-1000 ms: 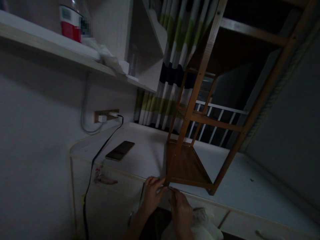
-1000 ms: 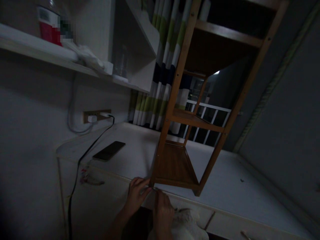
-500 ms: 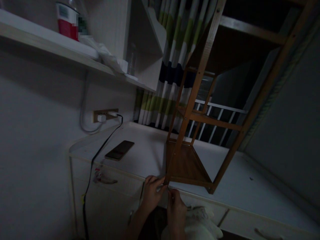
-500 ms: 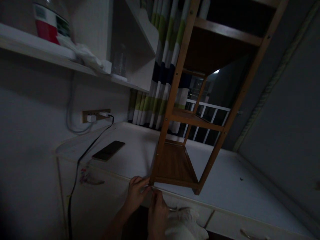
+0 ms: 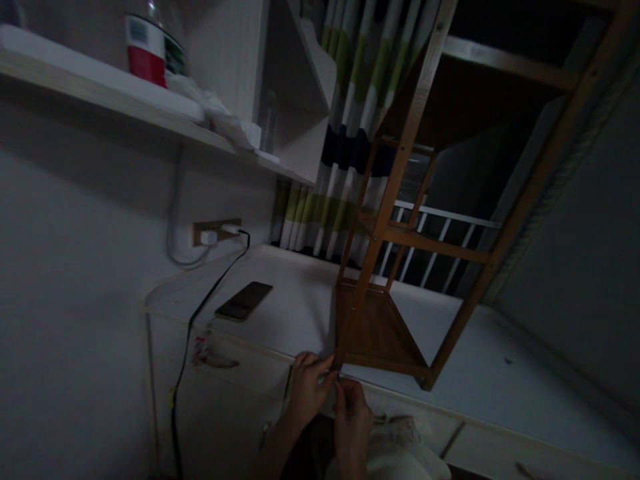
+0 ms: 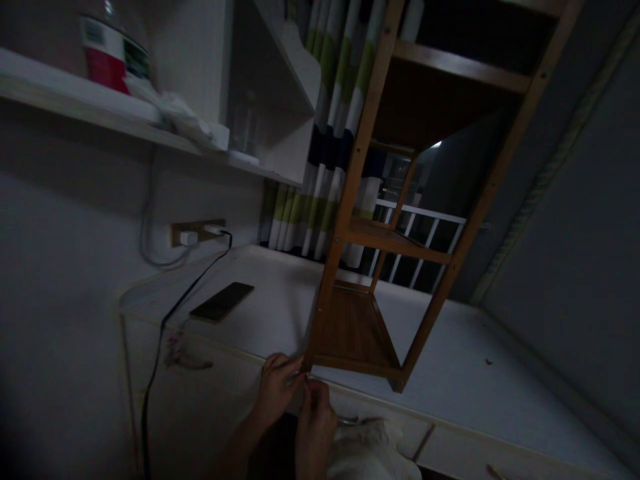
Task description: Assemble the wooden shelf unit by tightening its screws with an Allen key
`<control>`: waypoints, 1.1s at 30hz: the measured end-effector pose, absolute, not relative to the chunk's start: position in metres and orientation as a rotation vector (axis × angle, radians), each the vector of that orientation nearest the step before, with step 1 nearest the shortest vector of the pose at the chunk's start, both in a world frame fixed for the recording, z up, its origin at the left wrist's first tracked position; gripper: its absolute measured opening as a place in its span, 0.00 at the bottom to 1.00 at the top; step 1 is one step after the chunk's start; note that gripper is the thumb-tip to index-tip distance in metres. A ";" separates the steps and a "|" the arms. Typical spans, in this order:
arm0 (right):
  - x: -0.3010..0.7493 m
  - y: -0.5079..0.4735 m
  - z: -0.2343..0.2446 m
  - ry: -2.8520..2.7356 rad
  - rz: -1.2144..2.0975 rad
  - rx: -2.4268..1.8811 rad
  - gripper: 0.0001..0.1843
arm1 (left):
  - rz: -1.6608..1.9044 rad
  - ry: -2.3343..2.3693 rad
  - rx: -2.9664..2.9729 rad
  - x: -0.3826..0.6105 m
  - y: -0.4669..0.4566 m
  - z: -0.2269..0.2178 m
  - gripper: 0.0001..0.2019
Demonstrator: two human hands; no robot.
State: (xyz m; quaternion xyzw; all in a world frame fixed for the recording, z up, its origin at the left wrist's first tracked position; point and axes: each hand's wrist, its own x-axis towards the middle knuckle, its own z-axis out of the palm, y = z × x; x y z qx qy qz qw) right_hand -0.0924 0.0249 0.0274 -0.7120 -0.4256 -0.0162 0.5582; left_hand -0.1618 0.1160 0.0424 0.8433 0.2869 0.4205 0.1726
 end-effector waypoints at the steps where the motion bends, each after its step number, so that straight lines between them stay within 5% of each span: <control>1: -0.091 0.024 0.028 -1.024 -0.054 -1.695 0.15 | 1.189 0.804 2.400 -0.162 0.116 0.043 0.17; 9: -0.080 0.017 0.031 -1.385 -0.230 -1.902 0.13 | 1.169 0.766 2.389 -0.164 0.121 0.042 0.17; 17: -0.061 0.008 0.046 -1.943 -0.559 -2.080 0.21 | 1.189 0.723 2.338 -0.165 0.121 0.045 0.17; 28: -0.041 0.009 0.066 -2.180 -1.028 -1.692 0.07 | 1.189 0.734 2.340 -0.163 0.121 0.044 0.16; 33: -0.041 0.010 0.088 -2.384 -1.195 -1.532 0.15 | 1.188 0.739 2.333 -0.163 0.122 0.041 0.21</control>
